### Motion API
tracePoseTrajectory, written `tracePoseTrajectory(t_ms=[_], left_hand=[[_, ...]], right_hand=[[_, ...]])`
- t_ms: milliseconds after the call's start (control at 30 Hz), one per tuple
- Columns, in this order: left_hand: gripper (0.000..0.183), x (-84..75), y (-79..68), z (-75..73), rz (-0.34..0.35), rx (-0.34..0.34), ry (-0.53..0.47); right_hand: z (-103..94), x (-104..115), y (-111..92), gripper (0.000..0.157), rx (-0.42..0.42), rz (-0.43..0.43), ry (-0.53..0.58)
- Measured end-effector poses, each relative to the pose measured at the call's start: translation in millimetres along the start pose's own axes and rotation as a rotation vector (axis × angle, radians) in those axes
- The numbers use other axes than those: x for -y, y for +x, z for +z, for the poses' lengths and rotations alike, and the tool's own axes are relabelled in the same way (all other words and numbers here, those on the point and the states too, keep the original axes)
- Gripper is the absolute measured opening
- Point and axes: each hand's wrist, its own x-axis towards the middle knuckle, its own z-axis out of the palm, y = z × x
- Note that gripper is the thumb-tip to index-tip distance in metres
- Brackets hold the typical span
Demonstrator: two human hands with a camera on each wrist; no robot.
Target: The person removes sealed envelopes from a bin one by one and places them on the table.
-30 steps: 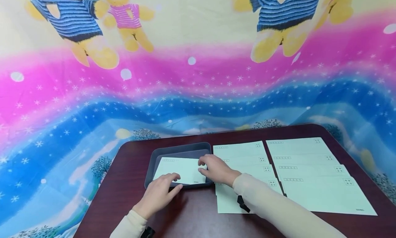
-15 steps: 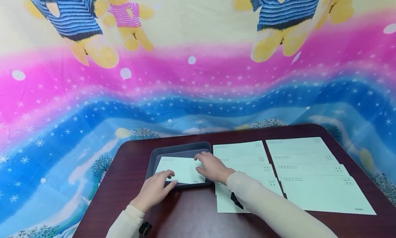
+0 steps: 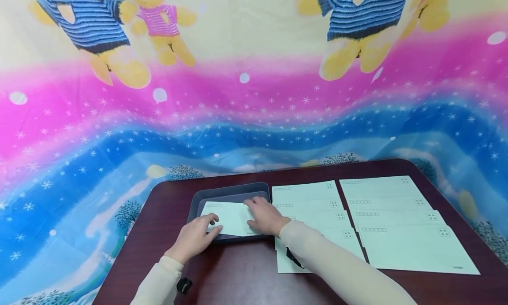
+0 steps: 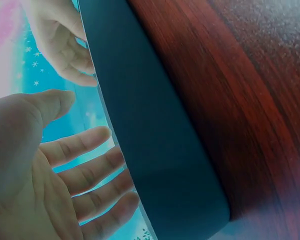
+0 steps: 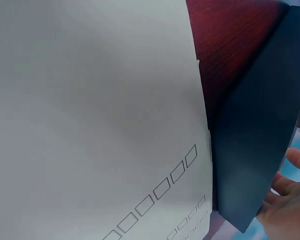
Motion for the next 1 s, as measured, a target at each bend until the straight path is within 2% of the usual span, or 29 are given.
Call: tracePoseTrajectory(t_ms=[267, 467, 700, 900, 1000], left_hand=[[0.026, 5.3, 2.0, 2.0, -0.011, 0.012, 0.013], [0.026, 8.8, 1.9, 2.4, -0.018, 0.016, 0.011], [0.027, 11.7, 2.4, 4.0, -0.025, 0.028, 0.009], [0.027, 12.2, 2.0, 2.2, -0.038, 0.036, 0.010], [0.027, 12.4, 1.7, 0.4, -0.036, 0.027, 0.012]], right_hand=[[7.8, 4, 5, 0.073, 0.044, 0.028, -0.116], [9.6, 10, 8, 0.076, 0.079, 0.051, -0.149], [13.6, 8, 14, 0.081, 0.064, 0.058, -0.194], [11.7, 10, 18, 0.097, 0.044, 0.091, -0.192], [8.3, 12, 19, 0.095, 0.035, 0.091, -0.181]])
